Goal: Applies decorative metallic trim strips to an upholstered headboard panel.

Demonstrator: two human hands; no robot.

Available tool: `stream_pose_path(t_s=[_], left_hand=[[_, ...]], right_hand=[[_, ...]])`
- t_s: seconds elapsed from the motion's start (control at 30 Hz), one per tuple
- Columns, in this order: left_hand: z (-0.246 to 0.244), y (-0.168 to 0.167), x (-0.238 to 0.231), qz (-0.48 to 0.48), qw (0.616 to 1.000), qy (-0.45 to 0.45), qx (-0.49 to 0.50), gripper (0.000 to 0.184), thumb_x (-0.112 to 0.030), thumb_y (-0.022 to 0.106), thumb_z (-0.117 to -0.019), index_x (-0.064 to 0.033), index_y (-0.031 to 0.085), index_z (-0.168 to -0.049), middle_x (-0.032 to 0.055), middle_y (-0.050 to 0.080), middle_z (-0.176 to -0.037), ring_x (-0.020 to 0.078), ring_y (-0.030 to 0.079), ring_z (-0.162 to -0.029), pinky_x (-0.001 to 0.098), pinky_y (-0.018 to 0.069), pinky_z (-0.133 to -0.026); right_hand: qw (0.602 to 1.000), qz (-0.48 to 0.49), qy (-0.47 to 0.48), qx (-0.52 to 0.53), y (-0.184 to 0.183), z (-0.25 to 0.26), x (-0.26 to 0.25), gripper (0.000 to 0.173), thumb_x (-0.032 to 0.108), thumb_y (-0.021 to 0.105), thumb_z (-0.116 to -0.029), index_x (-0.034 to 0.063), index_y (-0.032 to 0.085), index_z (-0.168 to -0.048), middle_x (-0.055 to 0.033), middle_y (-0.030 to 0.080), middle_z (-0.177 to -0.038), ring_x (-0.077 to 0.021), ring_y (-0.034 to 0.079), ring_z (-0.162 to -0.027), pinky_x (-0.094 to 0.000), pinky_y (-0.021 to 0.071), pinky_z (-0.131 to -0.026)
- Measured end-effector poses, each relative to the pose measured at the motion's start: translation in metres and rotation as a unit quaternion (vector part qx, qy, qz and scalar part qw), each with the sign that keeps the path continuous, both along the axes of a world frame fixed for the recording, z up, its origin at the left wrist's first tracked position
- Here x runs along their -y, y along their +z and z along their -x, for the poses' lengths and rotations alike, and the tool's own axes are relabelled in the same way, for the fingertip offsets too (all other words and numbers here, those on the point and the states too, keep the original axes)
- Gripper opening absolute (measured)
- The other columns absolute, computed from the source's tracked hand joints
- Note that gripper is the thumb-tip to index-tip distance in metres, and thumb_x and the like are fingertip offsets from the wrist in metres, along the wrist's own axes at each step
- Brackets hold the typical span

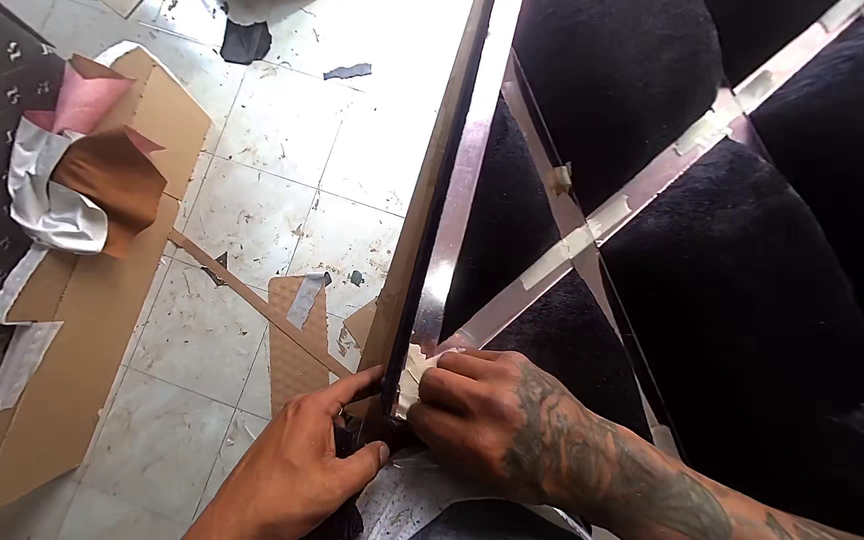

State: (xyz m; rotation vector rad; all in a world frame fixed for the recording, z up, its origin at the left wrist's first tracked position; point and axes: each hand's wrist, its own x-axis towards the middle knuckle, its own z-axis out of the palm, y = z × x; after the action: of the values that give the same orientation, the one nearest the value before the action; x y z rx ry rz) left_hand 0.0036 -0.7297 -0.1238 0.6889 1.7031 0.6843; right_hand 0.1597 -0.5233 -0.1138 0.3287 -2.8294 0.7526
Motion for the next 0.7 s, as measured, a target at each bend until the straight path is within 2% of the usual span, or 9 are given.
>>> stream_pose_path(t_s=[0.1,0.23,0.33,0.53,0.7], left_hand=[[-0.005,0.0,0.002,0.0,1.0,0.011,-0.004,0.064,-0.042,0.076,-0.0831,-0.0434,0.057,-0.145,-0.019,0.07,-0.126,0.0021,0.059,-0.059,0.0277,0.0534,-0.057],[-0.008,-0.002,0.003,-0.004,1.0,0.016,-0.017,0.063,-0.046,0.076,-0.0832,-0.0437,0.057,-0.144,-0.0195,0.072,-0.117,0.0009,0.058,-0.061,0.0263,0.0526,-0.059],[-0.008,-0.003,0.004,-0.011,1.0,0.021,-0.015,0.064,-0.047,0.076,-0.0825,-0.0434,0.057,-0.144,-0.0203,0.072,-0.117,0.0,0.058,-0.062,0.0256,0.0536,-0.06],[-0.01,-0.007,0.006,-0.022,0.999,0.026,-0.016,0.067,-0.049,0.076,-0.082,-0.0415,0.056,-0.146,-0.0216,0.071,-0.118,-0.0015,0.063,-0.069,0.0254,0.057,-0.065],[-0.01,-0.009,0.01,-0.026,0.999,0.032,-0.014,0.068,-0.049,0.075,-0.0811,-0.0399,0.057,-0.146,-0.0227,0.07,-0.124,-0.0038,0.069,-0.093,0.027,0.0605,-0.08]], right_hand=[[0.999,-0.037,0.021,0.01,-0.001,-0.001,0.002,0.02,0.017,0.057,-0.1001,0.0127,0.071,-0.086,-0.0013,0.059,-0.078,-0.0177,0.058,-0.069,-0.0325,0.0471,-0.054],[0.996,-0.081,0.041,0.014,0.003,0.006,0.012,0.022,0.01,0.052,-0.0987,0.0092,0.066,-0.082,-0.0033,0.056,-0.075,-0.0191,0.055,-0.062,-0.0321,0.0412,-0.047],[0.994,-0.099,0.043,0.027,0.007,0.01,0.018,0.024,0.009,0.049,-0.0997,0.0078,0.063,-0.08,-0.0049,0.055,-0.075,-0.0195,0.053,-0.061,-0.0316,0.0383,-0.045],[0.993,-0.112,-0.007,0.027,0.002,0.011,0.024,0.022,0.013,0.053,-0.099,0.0083,0.065,-0.082,-0.0053,0.055,-0.077,-0.0202,0.054,-0.064,-0.0315,0.0399,-0.047],[0.992,-0.087,-0.08,0.033,-0.001,0.003,0.019,0.017,0.021,0.062,-0.0969,0.0118,0.071,-0.086,-0.0031,0.061,-0.08,-0.0183,0.062,-0.071,-0.0308,0.0497,-0.052]])
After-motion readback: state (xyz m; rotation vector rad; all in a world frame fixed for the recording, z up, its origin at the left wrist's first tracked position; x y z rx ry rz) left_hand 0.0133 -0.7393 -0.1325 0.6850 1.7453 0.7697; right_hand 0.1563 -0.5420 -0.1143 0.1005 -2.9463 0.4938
